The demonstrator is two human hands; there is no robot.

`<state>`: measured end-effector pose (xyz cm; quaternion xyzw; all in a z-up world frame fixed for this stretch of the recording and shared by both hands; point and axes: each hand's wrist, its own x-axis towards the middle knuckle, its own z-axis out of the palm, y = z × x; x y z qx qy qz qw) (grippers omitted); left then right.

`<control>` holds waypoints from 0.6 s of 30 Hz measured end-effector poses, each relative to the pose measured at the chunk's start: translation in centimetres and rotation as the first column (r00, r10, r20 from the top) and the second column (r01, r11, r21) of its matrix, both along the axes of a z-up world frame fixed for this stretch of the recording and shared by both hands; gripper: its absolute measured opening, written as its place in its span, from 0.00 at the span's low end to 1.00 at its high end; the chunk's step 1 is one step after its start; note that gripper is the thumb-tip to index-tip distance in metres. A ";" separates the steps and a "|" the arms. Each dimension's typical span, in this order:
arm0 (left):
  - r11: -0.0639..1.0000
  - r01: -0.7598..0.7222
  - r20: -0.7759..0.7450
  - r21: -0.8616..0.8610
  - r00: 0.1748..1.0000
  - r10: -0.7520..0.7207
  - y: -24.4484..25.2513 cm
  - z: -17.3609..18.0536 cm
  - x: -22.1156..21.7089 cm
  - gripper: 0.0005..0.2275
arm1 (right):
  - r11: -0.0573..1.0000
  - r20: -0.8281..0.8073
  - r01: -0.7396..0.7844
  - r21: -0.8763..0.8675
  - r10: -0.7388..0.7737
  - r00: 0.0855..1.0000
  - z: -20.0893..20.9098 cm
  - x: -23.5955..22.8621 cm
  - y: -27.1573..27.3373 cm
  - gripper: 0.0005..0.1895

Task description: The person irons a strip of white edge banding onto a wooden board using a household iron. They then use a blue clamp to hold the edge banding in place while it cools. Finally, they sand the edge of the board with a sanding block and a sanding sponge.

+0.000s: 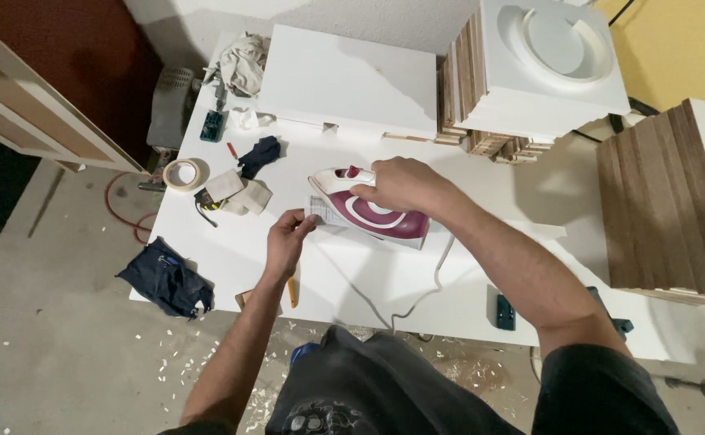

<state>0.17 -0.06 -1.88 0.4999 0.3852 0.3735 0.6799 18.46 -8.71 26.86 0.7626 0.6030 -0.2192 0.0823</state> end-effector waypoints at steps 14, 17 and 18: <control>0.988 0.104 0.066 -0.116 0.993 -0.097 -1.0 0.0 2.1 0.08 | 0.999 -0.043 -0.025 0.041 0.027 0.999 -0.4 0.0 0.3 0.35; 0.985 0.124 0.055 -0.119 0.991 -0.118 -2.0 1.1 2.9 0.08 | 1.000 -0.024 -0.005 0.025 0.006 1.000 -0.4 1.5 -1.3 0.35; 0.984 0.131 0.052 -0.123 0.991 -0.125 -2.4 1.7 3.3 0.08 | 1.000 -0.005 -0.001 0.014 0.001 1.000 -0.2 2.1 -1.9 0.35</control>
